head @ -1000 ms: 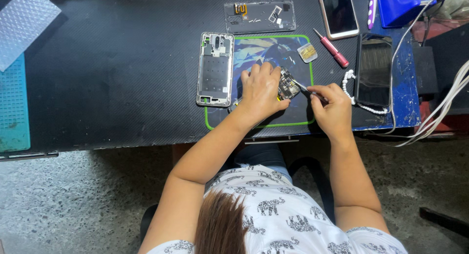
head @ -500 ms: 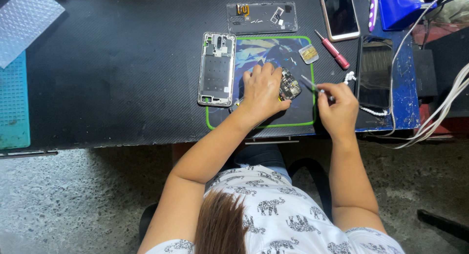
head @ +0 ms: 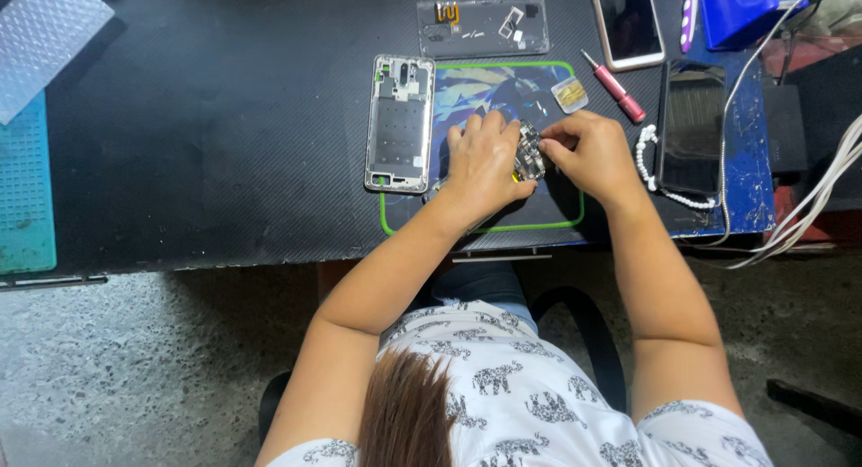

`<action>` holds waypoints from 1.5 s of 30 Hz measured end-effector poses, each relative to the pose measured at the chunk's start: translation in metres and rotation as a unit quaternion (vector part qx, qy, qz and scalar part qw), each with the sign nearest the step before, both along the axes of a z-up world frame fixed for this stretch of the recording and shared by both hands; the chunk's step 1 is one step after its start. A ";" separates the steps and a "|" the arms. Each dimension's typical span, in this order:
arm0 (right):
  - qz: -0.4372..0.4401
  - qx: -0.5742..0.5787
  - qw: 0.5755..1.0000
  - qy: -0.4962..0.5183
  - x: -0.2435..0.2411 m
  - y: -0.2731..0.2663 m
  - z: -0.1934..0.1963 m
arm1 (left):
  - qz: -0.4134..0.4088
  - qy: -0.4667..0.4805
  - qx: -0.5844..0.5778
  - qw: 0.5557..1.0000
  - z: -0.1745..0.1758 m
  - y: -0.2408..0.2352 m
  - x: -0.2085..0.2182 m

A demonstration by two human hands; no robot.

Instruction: The person uses a metal spudger to pry and separate the internal components of a disassembled smartphone. They carefully lift the motherboard and battery assembly from the phone's frame, then set the components aside on the work mat.

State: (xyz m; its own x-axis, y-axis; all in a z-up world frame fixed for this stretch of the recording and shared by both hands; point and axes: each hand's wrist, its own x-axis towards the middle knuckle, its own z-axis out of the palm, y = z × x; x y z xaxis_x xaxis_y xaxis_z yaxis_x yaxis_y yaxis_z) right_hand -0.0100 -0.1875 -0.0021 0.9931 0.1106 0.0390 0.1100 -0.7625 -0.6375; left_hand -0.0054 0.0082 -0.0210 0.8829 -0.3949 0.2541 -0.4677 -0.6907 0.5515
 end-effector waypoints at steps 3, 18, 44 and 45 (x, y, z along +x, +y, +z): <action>0.038 -0.020 0.999 -0.017 0.002 -0.001 0.000 | -0.004 0.010 0.001 1.000 0.000 0.000 0.000; 0.083 -0.140 0.985 -0.053 0.008 0.001 -0.001 | -0.003 0.010 -0.002 1.000 0.000 0.000 0.002; -0.029 -0.160 0.983 -0.088 -0.033 -0.021 0.002 | -0.007 0.003 0.000 1.000 0.003 0.002 0.001; -0.029 -0.130 0.986 -0.101 -0.036 -0.018 0.004 | -0.004 0.004 0.000 1.000 0.003 0.002 0.000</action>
State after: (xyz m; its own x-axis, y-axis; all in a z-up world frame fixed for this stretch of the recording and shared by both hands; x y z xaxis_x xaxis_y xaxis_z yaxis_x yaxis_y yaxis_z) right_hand -0.0458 -0.2060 0.0024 0.9730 0.0859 0.2144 0.1657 -0.9063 -0.3887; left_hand -0.0053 0.0099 -0.0179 0.8819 -0.4015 0.2471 -0.4684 -0.6868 0.5558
